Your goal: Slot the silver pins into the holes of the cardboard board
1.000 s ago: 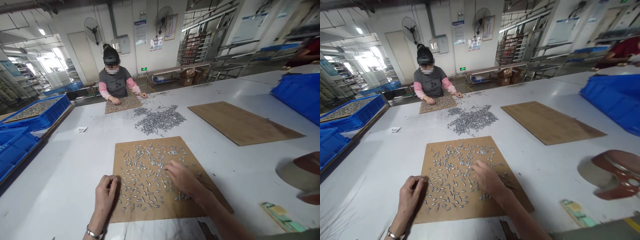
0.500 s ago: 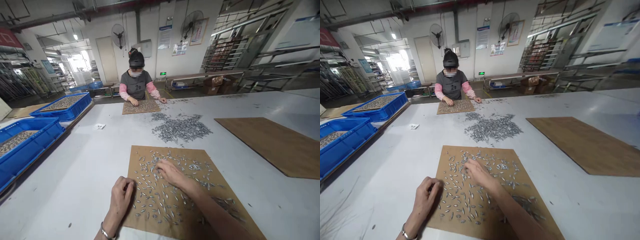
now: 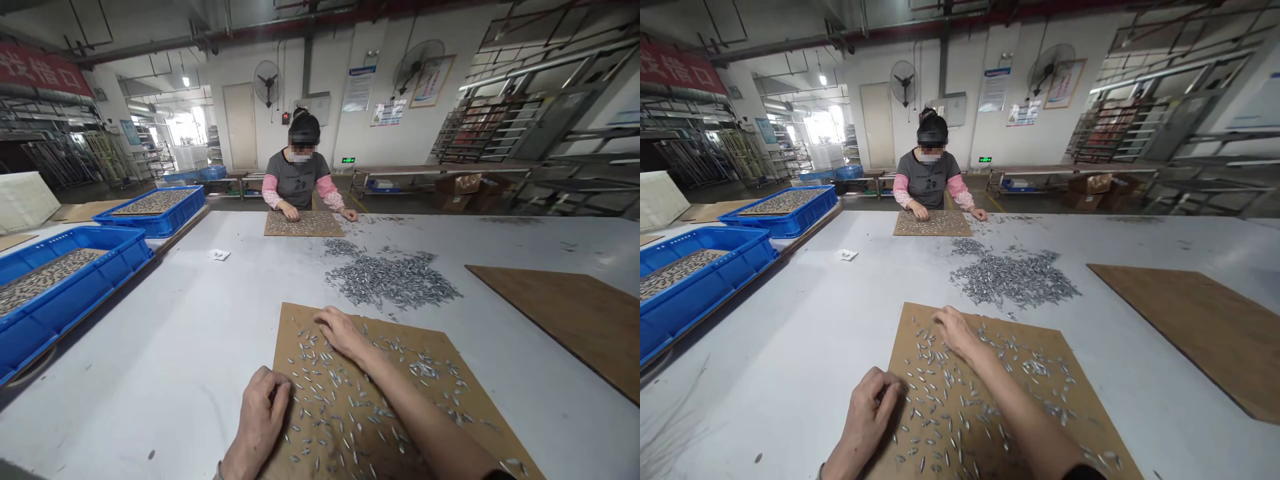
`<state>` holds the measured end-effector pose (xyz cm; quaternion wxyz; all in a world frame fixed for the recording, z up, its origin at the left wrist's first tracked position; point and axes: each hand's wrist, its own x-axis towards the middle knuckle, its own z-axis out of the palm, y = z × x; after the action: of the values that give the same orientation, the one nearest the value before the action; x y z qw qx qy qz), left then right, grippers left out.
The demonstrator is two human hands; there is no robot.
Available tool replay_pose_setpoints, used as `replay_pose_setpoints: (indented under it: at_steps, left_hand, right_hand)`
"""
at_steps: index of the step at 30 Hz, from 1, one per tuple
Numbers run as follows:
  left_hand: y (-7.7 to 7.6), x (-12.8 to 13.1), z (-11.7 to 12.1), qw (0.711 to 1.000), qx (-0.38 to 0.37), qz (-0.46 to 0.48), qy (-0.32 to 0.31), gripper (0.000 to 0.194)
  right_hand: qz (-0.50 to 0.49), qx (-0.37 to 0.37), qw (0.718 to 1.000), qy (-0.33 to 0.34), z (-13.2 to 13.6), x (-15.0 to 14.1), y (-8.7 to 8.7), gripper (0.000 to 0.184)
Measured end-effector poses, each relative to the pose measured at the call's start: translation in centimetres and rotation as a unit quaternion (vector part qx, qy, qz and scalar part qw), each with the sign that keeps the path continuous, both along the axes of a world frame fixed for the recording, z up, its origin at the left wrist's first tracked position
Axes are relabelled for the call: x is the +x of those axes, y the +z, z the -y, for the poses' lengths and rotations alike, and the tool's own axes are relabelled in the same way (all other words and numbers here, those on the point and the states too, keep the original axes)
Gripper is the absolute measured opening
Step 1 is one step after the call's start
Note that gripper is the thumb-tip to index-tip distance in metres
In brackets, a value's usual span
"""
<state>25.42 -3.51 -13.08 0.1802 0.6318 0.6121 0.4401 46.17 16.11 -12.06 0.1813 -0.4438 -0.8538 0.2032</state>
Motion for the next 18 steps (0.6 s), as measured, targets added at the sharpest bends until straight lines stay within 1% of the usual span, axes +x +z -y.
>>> replay_pose_setpoints:
  at_steps: [3,4,5,9,10,12,14,15,18]
  left_hand:
    - [0.1,0.1,0.0,1.0,-0.003,0.009,-0.005,0.026]
    - [0.1,0.2,0.1,1.0,-0.003,0.013,-0.008,0.026]
    - [0.1,0.2,0.1,1.0,-0.003,0.016,-0.011,0.026]
    - [0.0,0.3,0.2,1.0,-0.009,0.022,-0.003,0.025]
    - [0.0,0.3,0.2,1.0,-0.009,0.023,0.0,0.024]
    - [0.0,0.3,0.2,1.0,-0.013,0.025,0.004,0.024]
    - [0.2,0.4,0.2,1.0,-0.013,0.026,0.002,0.024]
    - [0.2,0.4,0.2,1.0,-0.01,0.026,0.0,0.024]
    - [0.4,0.4,0.2,1.0,0.007,0.02,-0.003,0.024]
  right_hand:
    - [0.004,-0.026,0.996,0.082,0.7,-0.1,-0.1,0.03]
    - [0.014,-0.039,0.994,0.096,0.8,-0.2,-0.1,0.029]
    - [0.021,-0.047,0.994,0.095,0.9,-0.4,-0.1,0.029]
    - [0.006,-0.033,0.999,0.024,0.2,-1.1,0.0,0.032]
    - [0.0,-0.038,0.999,0.027,0.0,-1.3,0.0,0.031]
    - [-0.001,-0.063,0.995,0.071,-0.1,-1.9,-0.2,0.026]
    - [0.006,-0.068,0.992,0.11,-0.3,-2.5,-0.5,0.022]
    - [0.008,-0.057,0.992,0.109,-0.6,-2.8,-0.7,0.022]
    - [0.006,-0.007,0.998,0.054,-2.0,-3.7,-1.2,0.031]
